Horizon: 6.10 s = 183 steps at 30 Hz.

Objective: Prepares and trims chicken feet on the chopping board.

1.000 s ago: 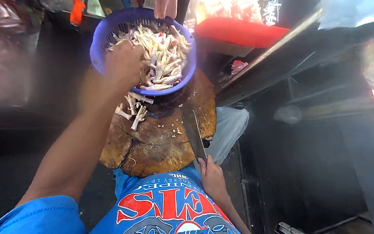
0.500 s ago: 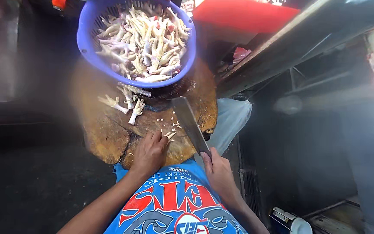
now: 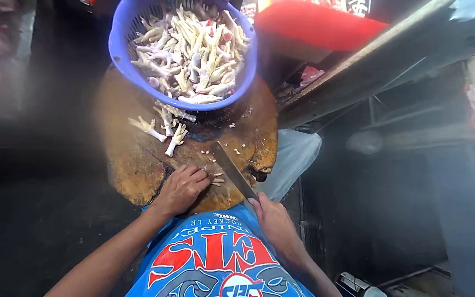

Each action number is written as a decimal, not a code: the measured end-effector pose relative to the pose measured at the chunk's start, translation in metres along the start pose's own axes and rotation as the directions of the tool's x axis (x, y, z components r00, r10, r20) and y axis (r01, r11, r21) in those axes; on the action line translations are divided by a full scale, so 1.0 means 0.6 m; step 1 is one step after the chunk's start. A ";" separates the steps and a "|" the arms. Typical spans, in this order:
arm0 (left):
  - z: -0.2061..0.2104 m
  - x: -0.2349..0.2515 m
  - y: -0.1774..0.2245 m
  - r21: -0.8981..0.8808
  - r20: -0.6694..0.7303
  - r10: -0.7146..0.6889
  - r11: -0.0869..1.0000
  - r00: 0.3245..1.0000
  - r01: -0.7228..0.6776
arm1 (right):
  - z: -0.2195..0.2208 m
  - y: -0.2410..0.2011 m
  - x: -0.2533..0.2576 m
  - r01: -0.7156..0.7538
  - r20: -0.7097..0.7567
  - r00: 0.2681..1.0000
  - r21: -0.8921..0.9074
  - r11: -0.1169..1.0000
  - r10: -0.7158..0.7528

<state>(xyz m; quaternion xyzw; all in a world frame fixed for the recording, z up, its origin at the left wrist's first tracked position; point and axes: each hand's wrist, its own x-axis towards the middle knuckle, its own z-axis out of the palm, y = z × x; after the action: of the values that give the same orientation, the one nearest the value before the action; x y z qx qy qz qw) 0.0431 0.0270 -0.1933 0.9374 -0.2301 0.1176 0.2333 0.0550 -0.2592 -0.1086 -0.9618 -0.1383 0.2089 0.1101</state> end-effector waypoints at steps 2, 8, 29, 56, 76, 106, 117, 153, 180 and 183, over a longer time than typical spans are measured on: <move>-0.001 0.004 -0.002 -0.005 -0.004 0.010 1.000 1.000 -0.010 | 0.013 0.007 0.003 0.092 -0.185 0.980 0.060 0.994 -0.079; -0.007 0.000 0.009 -0.045 0.015 -0.118 0.992 0.993 0.119 | 0.001 0.001 0.000 0.034 -0.033 0.999 0.011 0.999 -0.033; -0.011 0.033 0.075 -0.427 -0.005 -0.750 0.600 0.661 0.677 | -0.005 -0.013 -0.007 -0.093 0.044 0.995 0.047 0.995 0.091; -0.036 0.070 0.084 -0.365 0.488 -0.751 0.287 0.444 0.886 | 0.026 0.005 -0.023 0.015 -0.221 0.973 0.329 0.944 0.062; -0.182 0.361 -0.160 -0.131 0.008 -0.817 0.571 0.577 0.811 | 0.021 -0.003 -0.007 -0.221 0.076 0.972 0.002 0.975 0.221; -0.018 0.015 0.049 -0.094 0.128 -0.490 0.860 0.862 0.502 | 0.026 -0.029 0.000 0.134 -0.401 0.915 0.212 0.968 -0.039; -0.022 0.020 0.003 -0.081 0.108 -0.255 0.961 0.961 0.264 | 0.019 -0.031 0.001 0.062 -0.174 0.984 0.114 0.992 -0.041; -0.067 0.086 0.084 0.069 0.387 -0.812 0.498 0.437 0.865 | 0.017 -0.016 0.009 -0.182 -0.048 0.982 0.004 0.983 0.182; -0.288 0.269 -0.234 0.322 0.178 -0.496 0.845 0.850 0.426 | 0.051 -0.005 -0.001 -0.224 -0.132 0.962 0.118 0.967 0.239; -0.277 0.266 -0.218 0.270 0.199 -0.532 0.837 0.823 0.476 | 0.050 -0.008 0.001 -0.232 -0.118 0.962 0.122 0.965 0.246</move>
<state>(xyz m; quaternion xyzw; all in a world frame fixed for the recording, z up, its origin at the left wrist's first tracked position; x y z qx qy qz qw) 0.2263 0.1510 -0.0476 0.9909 0.0117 -0.0522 0.1237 0.0415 -0.2499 -0.1342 -0.9759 -0.0019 0.1636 0.1443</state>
